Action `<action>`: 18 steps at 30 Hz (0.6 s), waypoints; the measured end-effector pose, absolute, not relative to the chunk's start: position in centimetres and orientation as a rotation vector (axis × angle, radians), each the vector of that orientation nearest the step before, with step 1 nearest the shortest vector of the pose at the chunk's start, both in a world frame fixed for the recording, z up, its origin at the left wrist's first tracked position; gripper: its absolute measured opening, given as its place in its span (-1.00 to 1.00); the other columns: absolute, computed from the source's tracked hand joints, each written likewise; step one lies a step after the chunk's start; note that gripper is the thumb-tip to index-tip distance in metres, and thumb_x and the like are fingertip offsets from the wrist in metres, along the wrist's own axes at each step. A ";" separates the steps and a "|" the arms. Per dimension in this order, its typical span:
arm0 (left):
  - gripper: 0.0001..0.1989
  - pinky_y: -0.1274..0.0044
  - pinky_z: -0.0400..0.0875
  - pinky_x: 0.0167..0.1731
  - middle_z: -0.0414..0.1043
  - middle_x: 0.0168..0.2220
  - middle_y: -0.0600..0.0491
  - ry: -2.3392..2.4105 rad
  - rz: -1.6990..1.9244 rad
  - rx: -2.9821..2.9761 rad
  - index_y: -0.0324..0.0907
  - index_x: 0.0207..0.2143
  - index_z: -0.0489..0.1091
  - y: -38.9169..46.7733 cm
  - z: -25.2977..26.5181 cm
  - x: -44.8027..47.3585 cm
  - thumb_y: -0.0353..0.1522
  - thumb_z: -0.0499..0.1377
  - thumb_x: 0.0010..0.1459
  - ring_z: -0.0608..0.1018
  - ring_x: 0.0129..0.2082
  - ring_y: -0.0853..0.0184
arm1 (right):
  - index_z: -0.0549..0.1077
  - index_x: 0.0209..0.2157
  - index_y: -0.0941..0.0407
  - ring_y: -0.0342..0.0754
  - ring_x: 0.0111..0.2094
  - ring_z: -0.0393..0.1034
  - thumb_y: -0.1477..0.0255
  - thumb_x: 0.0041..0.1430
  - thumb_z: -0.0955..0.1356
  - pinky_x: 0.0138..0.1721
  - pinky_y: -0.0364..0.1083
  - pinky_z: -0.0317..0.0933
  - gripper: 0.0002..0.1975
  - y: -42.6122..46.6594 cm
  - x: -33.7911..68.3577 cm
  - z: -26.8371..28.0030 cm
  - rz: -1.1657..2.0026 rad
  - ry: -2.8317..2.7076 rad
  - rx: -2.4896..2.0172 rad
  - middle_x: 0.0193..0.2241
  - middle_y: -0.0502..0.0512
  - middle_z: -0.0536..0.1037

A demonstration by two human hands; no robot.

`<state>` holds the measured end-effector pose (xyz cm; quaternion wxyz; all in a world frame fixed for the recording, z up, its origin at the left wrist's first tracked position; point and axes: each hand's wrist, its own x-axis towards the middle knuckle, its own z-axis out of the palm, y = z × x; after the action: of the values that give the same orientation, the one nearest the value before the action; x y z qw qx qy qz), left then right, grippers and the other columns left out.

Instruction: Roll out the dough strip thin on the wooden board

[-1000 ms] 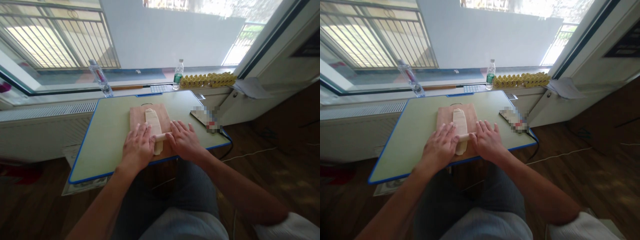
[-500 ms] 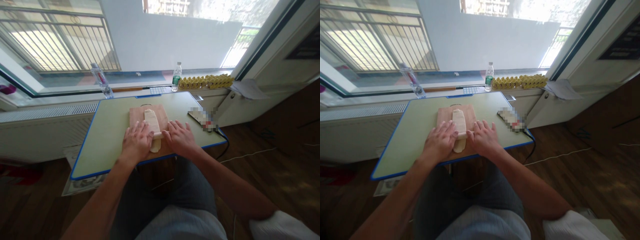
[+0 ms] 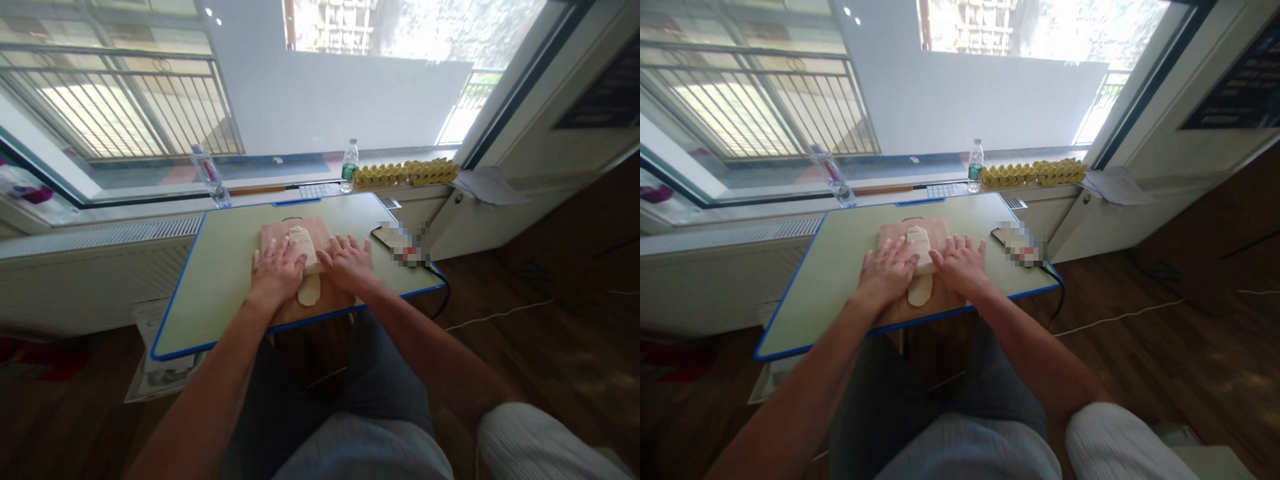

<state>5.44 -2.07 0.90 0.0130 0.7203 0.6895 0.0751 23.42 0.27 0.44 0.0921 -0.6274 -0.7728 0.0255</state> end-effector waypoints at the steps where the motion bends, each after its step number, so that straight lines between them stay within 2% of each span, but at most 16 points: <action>1: -0.32 -0.06 0.02 0.47 0.06 0.56 -0.02 2.150 0.245 2.241 -0.10 0.51 0.17 -2.3 0.8 5.5 -0.07 -0.24 0.51 0.13 0.55 -0.02 | 0.25 0.47 0.16 0.35 0.51 0.00 -0.03 0.56 0.03 0.44 0.48 -0.21 -0.25 0.2 23.4 0.4 0.076 -2.295 -1.864 0.49 0.29 0.23; 5: -0.31 -0.01 0.09 0.47 0.14 0.53 -0.10 2.100 0.330 2.285 -0.16 0.51 0.15 -6.9 -0.2 6.1 -0.06 -0.23 0.51 0.19 0.53 0.02 | 0.25 0.46 0.16 0.25 0.51 0.02 0.00 0.57 0.02 0.47 0.40 -0.23 -0.27 -3.0 24.7 -0.6 0.043 -2.304 -1.794 0.49 0.28 0.24; 9: -0.31 0.02 0.19 0.44 0.08 0.54 -0.14 2.068 0.390 2.299 -0.16 0.53 0.13 -11.7 -1.1 7.1 -0.05 -0.14 0.49 0.14 0.55 0.02 | 0.18 0.50 0.16 0.18 0.54 -0.05 0.01 0.57 0.05 0.50 0.29 -0.23 -0.27 -6.4 26.2 -2.0 0.028 -2.293 -1.741 0.53 0.27 0.14; 12: -0.32 -0.10 0.09 0.45 0.06 0.55 -0.14 2.115 0.374 2.270 -0.11 0.53 0.11 -11.5 -1.1 7.3 -0.06 -0.13 0.49 0.13 0.56 -0.01 | 0.17 0.51 0.16 0.19 0.55 -0.08 0.00 0.56 0.06 0.50 0.32 -0.28 -0.26 -5.7 25.8 -2.1 0.042 -2.302 -1.747 0.53 0.28 0.13; 15: -0.32 -0.28 -0.09 0.42 0.07 0.54 -0.15 2.192 0.322 2.226 -0.12 0.52 0.14 -8.6 -0.6 6.8 -0.05 -0.21 0.51 0.09 0.56 -0.04 | 0.26 0.46 0.14 0.24 0.54 -0.04 -0.04 0.55 0.07 0.49 0.41 -0.32 -0.27 -2.8 24.2 -0.9 0.076 -2.295 -1.766 0.49 0.28 0.23; 18: -0.30 -0.31 -0.15 0.42 0.05 0.55 -0.14 2.201 0.263 2.182 -0.13 0.49 0.20 -5.8 0.1 6.1 -0.04 -0.27 0.51 0.05 0.57 -0.04 | 0.32 0.41 0.14 0.33 0.50 0.03 -0.08 0.51 0.13 0.45 0.50 -0.29 -0.26 0.2 22.6 0.9 0.145 -2.277 -1.778 0.44 0.32 0.33</action>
<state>6.10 -5.82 0.11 0.0156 0.7016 0.7074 0.0845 22.64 0.24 0.86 0.1241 -0.6100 -0.7810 0.0496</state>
